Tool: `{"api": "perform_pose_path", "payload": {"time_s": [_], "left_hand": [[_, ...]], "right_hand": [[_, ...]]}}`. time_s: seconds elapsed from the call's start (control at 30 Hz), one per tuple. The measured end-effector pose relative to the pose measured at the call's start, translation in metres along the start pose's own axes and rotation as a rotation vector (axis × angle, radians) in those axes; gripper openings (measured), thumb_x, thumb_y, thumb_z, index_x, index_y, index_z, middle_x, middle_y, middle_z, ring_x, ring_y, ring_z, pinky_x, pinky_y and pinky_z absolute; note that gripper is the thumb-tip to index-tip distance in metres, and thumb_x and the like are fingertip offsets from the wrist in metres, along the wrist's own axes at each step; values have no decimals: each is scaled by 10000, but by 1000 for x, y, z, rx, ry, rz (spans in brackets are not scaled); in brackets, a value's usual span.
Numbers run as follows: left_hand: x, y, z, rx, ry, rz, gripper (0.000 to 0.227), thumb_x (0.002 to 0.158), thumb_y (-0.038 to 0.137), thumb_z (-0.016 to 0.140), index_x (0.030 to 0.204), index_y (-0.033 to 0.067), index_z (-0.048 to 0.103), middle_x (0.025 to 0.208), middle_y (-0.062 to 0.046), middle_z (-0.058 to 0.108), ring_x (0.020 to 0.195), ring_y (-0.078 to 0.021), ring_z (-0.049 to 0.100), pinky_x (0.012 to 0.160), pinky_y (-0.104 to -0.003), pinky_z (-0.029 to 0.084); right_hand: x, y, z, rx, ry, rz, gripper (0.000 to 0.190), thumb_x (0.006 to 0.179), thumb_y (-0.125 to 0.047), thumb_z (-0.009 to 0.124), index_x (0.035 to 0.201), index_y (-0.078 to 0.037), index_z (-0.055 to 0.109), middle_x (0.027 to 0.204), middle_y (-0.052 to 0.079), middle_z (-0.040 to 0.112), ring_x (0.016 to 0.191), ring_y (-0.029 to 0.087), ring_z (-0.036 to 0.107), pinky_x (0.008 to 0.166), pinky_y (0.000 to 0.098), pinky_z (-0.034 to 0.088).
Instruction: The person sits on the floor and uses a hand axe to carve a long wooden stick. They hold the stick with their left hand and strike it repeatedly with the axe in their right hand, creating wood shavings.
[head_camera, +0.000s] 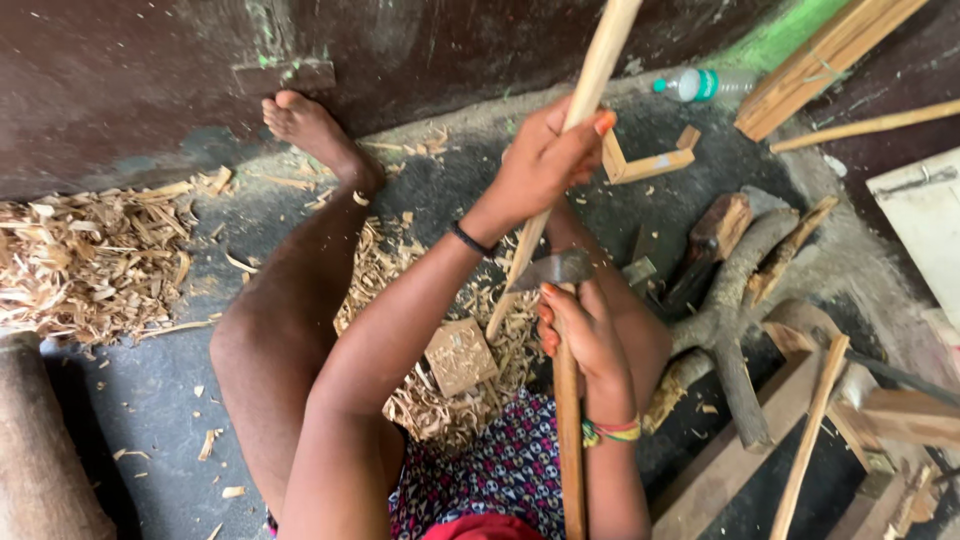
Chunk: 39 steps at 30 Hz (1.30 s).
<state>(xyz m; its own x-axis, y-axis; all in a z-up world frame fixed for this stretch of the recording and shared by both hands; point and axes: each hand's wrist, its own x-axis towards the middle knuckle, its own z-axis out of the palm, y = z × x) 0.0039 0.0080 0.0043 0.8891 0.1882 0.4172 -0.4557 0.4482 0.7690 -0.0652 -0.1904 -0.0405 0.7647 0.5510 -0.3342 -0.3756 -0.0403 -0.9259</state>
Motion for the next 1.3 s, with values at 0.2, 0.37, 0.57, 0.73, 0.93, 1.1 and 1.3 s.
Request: {"api": "perform_pose_path", "payload": {"time_s": [0.2,0.37,0.57,0.73,0.93,1.1,1.3], "left_hand": [[2,-5,2,3,-55,22,231,1083,270,611,1086,44,564,706,32,498,593,-43,456,514,-226,389],[5,-4,4,99,1,73,250,1087,273,617,1128,29,580,719,40,503,613,-37,465,521,-227,415],[-1,-5,16,121,-33,63,264,1058,276,598,1182,44,572,698,48,539,577,-28,517,498,-219,448],[-4,-2,14,88,-35,16,220,1066,254,607,1041,40,565,693,27,554,573,-49,536,484,-231,436],[-2,1,5,-48,-74,-17,217,1073,266,612,1034,58,561,681,55,473,559,-18,431,479,-209,340],[-2,-3,4,139,-66,62,219,1064,238,651,964,66,559,694,39,533,564,-36,510,485,-235,404],[-4,-1,1,158,-22,11,179,1031,196,632,922,63,581,671,33,562,544,-57,544,477,-254,457]], "right_hand": [[-49,-86,10,-3,50,-211,531,971,-97,587,1460,-211,413,752,49,536,492,71,471,405,213,422],[-85,-126,12,198,-64,-436,527,1036,-87,601,1528,-161,429,821,80,519,564,97,480,509,230,456],[-21,-53,12,-132,72,-9,456,984,-135,578,1423,-160,457,700,23,498,472,70,453,389,228,419],[-11,-26,22,-160,23,-27,335,1016,-116,581,1319,-48,453,726,42,544,473,101,487,396,250,430],[-77,-105,20,51,83,-335,539,992,-33,577,1484,-171,408,795,20,485,545,56,426,456,205,402],[-76,-99,1,183,-114,-217,523,1011,-95,583,1483,-210,388,782,28,509,550,79,462,474,213,441],[0,-3,14,-138,8,43,344,1021,-152,593,1343,-102,482,711,15,537,461,90,479,387,249,413]]}}
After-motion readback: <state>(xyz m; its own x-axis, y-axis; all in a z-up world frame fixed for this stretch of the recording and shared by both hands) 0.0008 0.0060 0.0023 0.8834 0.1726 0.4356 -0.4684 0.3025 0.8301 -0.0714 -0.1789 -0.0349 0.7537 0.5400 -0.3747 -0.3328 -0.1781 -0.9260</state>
